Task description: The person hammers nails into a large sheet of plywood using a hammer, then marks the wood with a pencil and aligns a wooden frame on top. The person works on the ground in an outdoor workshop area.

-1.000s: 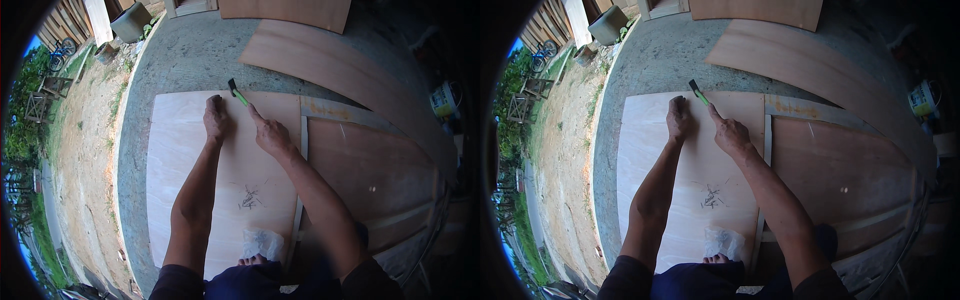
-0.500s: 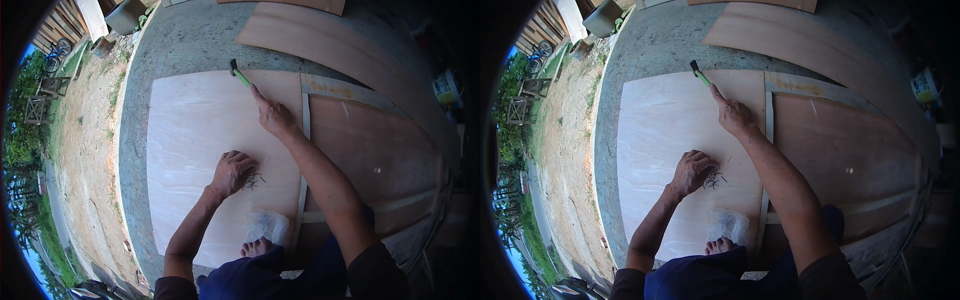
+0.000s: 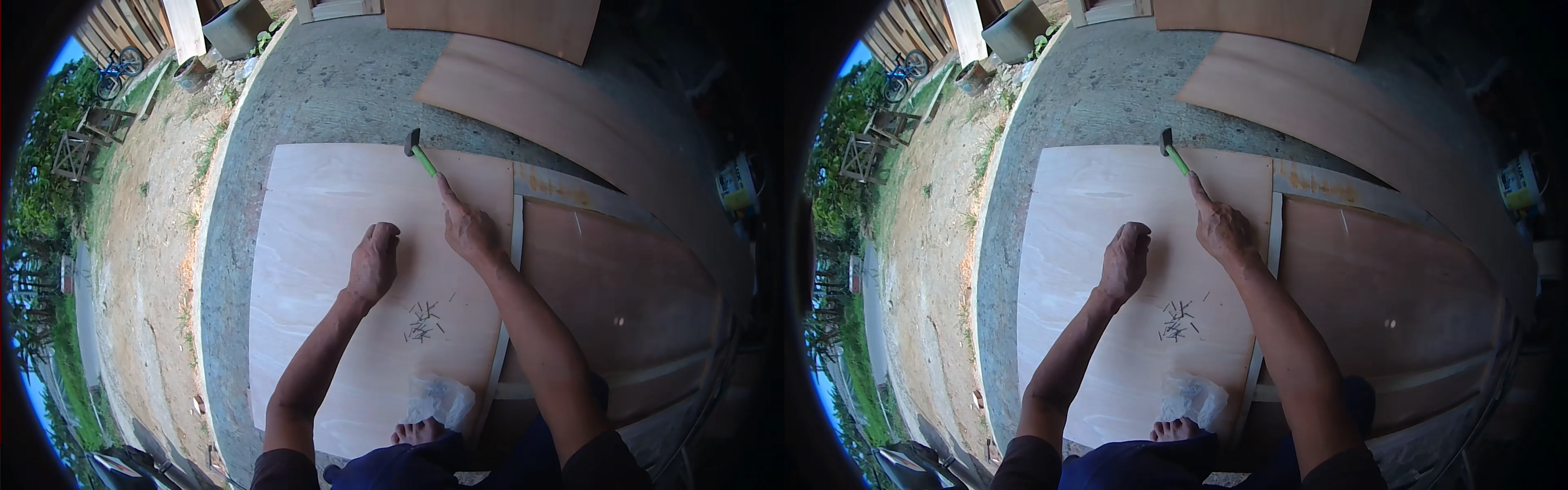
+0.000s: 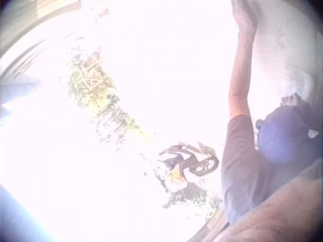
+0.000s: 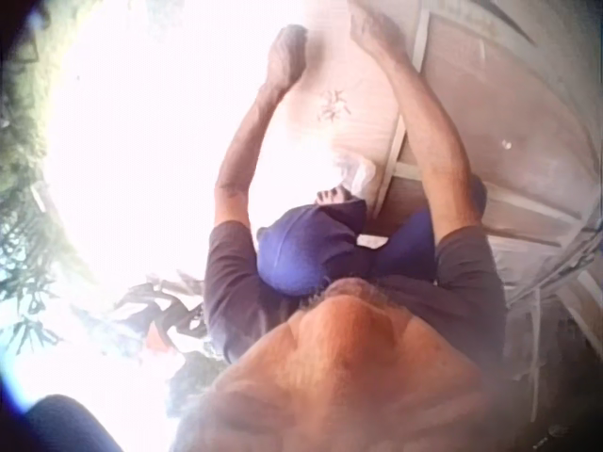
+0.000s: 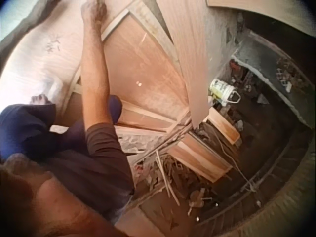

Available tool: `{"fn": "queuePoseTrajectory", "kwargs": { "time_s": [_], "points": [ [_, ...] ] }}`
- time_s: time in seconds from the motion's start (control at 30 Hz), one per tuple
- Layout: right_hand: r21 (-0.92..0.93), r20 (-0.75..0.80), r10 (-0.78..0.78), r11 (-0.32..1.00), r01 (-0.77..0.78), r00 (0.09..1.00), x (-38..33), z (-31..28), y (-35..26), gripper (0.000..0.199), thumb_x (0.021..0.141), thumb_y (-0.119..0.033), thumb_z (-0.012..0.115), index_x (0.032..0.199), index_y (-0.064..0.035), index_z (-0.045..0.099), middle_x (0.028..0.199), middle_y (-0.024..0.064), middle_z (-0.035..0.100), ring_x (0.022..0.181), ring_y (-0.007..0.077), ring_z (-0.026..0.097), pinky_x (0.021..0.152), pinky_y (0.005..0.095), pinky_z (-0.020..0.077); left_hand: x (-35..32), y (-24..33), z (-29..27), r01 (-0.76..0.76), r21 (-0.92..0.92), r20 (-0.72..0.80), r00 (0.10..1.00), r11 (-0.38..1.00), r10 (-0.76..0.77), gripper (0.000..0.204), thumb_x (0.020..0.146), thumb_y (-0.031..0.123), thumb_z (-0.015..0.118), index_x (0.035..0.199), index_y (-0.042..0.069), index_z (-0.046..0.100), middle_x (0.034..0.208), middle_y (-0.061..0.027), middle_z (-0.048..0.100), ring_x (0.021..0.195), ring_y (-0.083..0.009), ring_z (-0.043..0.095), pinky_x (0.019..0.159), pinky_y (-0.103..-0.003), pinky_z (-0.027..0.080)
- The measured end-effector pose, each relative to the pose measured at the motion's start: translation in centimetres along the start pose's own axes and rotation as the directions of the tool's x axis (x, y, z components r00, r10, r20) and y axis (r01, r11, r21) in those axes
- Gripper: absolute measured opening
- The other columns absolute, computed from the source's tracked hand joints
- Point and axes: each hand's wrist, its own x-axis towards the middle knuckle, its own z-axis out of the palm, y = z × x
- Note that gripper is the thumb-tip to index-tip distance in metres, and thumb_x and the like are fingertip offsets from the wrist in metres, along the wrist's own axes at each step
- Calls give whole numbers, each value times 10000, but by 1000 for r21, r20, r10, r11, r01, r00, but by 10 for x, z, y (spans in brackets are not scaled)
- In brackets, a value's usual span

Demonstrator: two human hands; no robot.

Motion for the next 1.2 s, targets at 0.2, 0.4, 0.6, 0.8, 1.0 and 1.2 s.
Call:
{"fn": "queuePoseTrajectory", "kwargs": {
  "time_s": [0.2,0.4,0.6,0.8,1.0,1.2],
  "points": [
    [20,-59,-46,999,47,997,1,6,-1,615,1004,-151,463,1578,-205,248,922,289,697,849,481,680,781,564,538,104,-99,-22,414,-338,-318,795,845,-517,204,900,54,587,1098,6,606,967,-132,701,878,-233,705,763,-375,546],
    [-14,-51,-26,1000,26,998,1,5,-3,630,1007,-147,477,1585,-191,232,920,282,696,845,480,677,777,559,534,140,-119,-10,447,-167,-395,786,879,-475,334,843,215,693,1140,80,623,998,-94,719,985,-251,693,861,-367,531],
    [210,-19,-59,976,61,998,23,5,-25,629,1000,-120,521,1575,-152,268,858,278,686,799,453,685,733,534,534,151,-114,-10,546,-70,-464,723,835,-511,277,849,246,665,1105,147,629,996,-66,727,1008,-300,635,882,-438,485],
    [230,-74,-254,937,264,964,60,26,-61,596,1010,-124,514,1563,-117,291,804,271,670,761,443,682,712,516,541,150,-113,-11,515,-145,-501,698,845,-511,259,859,226,662,1095,127,621,971,-78,723,983,-317,638,886,-451,487],
    [160,-158,-321,925,345,934,70,29,-85,622,969,-91,528,1552,-121,312,809,263,676,763,428,690,717,517,553,151,-109,-11,527,-111,-476,716,842,-511,257,860,185,656,1103,117,607,969,-76,724,1005,-317,632,877,-446,490],
    [128,-23,-249,960,249,968,73,10,-101,616,979,-75,536,1554,-138,324,836,274,668,793,447,678,726,522,536,148,-114,-12,539,-104,-422,737,836,-528,356,873,164,651,1210,87,564,1019,-110,722,1041,-319,630,910,-440,492]
  ]
}}
